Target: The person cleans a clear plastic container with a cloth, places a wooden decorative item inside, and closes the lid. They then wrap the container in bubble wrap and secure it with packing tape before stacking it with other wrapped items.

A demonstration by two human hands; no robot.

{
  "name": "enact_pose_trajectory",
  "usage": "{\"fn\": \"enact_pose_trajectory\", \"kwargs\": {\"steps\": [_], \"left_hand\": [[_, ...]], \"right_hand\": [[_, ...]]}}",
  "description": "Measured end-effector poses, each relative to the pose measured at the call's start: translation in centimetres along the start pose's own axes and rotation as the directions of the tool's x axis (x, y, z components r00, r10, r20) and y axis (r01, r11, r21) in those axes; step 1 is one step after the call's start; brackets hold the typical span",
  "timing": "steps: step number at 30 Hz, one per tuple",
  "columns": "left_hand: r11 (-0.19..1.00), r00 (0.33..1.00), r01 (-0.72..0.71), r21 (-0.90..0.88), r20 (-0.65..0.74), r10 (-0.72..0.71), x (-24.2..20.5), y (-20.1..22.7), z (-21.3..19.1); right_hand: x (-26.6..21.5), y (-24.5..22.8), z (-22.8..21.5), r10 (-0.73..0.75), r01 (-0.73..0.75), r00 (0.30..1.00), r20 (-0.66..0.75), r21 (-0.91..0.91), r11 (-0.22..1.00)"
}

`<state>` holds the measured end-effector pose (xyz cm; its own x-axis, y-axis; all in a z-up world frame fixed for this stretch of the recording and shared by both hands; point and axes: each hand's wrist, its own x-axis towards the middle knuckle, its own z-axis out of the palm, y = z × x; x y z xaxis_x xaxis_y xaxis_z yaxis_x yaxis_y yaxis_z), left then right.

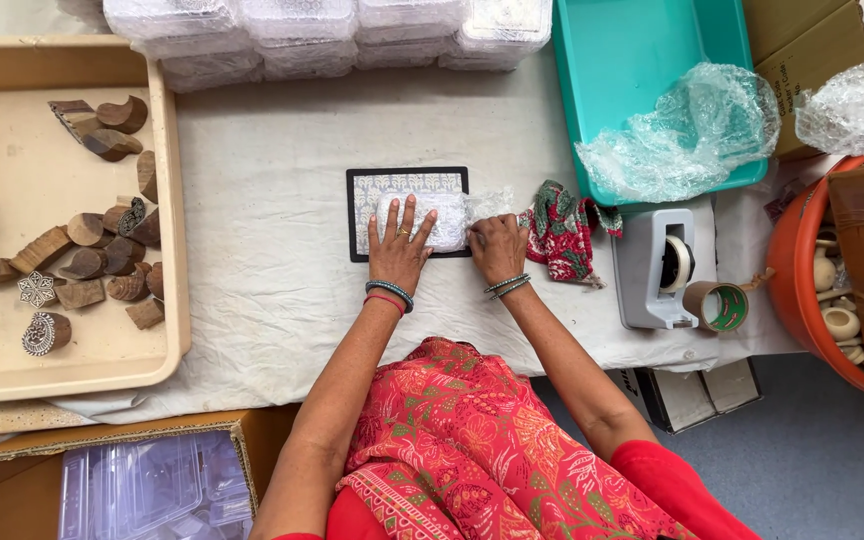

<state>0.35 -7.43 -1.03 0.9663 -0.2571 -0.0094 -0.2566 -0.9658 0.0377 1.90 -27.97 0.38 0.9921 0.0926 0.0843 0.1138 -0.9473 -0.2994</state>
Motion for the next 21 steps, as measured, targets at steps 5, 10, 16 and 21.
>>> {"fn": "enact_pose_trajectory", "kwargs": {"steps": [5,10,16,21], "left_hand": [[1.0,1.0,0.008,-0.001,0.0,-0.008,0.1,-0.1,0.5],[1.0,1.0,-0.001,-0.014,0.007,0.001,0.1,0.0,0.4],[1.0,0.999,0.007,-0.009,0.043,-0.007,0.2,0.0,0.2],[1.0,1.0,0.006,-0.006,0.015,-0.006,0.1,0.0,0.1]], "right_hand": [[-0.7,0.8,0.4,0.068,-0.067,0.998,-0.018,0.022,0.998],[0.6,-1.9,-3.7,-0.201,0.182,0.951,-0.235,-0.099,0.978],[-0.9,0.0,-0.3,-0.301,0.278,0.946,-0.12,-0.179,0.944],[-1.4,-0.7,-0.7,-0.322,0.285,0.937,-0.138,-0.232,0.93]]}}
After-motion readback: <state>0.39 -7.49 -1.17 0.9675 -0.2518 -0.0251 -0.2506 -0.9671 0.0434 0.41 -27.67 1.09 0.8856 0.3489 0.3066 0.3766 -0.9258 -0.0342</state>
